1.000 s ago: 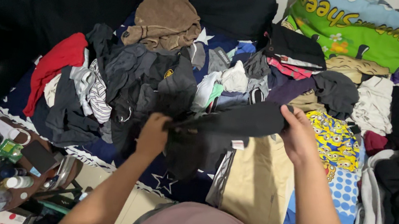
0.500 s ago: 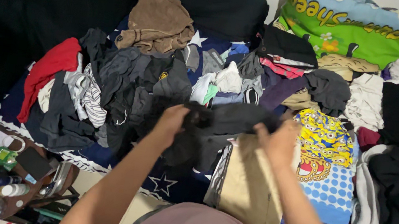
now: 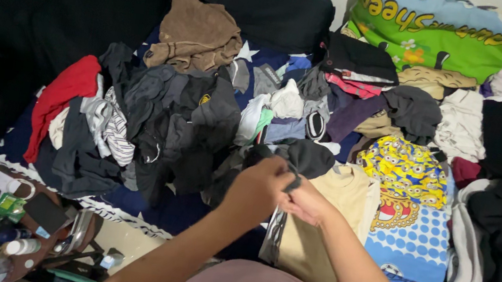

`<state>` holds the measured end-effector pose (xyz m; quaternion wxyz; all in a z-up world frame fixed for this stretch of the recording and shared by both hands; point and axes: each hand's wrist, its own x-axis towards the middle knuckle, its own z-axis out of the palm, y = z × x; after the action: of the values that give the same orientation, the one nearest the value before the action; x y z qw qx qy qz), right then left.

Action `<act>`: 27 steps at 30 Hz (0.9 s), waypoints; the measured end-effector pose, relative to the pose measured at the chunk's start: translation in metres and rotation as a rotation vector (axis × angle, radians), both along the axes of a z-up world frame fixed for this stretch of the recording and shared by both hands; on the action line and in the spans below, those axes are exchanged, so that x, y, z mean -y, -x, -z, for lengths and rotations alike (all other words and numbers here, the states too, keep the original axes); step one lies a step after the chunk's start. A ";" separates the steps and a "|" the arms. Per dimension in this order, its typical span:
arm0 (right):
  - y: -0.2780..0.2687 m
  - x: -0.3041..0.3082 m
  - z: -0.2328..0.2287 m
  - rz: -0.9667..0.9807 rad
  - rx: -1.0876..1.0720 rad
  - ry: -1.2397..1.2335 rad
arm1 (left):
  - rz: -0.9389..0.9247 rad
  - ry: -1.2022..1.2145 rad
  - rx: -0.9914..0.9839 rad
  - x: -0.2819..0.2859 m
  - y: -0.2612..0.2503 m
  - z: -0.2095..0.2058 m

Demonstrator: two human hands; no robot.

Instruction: The person folds shirts and items of clothing on a bed by laying them flat, folding the sleeves and sides, and stacking them one at a time.

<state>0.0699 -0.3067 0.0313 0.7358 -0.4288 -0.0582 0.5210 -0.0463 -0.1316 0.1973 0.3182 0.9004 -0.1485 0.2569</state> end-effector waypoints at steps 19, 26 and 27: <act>0.013 -0.050 -0.087 0.501 -0.024 -0.517 | -0.206 0.318 0.045 0.010 -0.001 0.031; 0.018 -0.045 -0.058 0.355 -0.072 -0.278 | 0.139 0.491 -0.355 0.055 0.002 -0.002; 0.026 -0.045 -0.054 0.323 -0.077 -0.247 | 0.134 0.493 -0.356 0.062 0.005 -0.007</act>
<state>0.0443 -0.2613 0.0858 0.8584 -0.3188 -0.0239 0.4011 -0.0517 -0.1933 0.2040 0.5642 0.8152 -0.0827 0.1018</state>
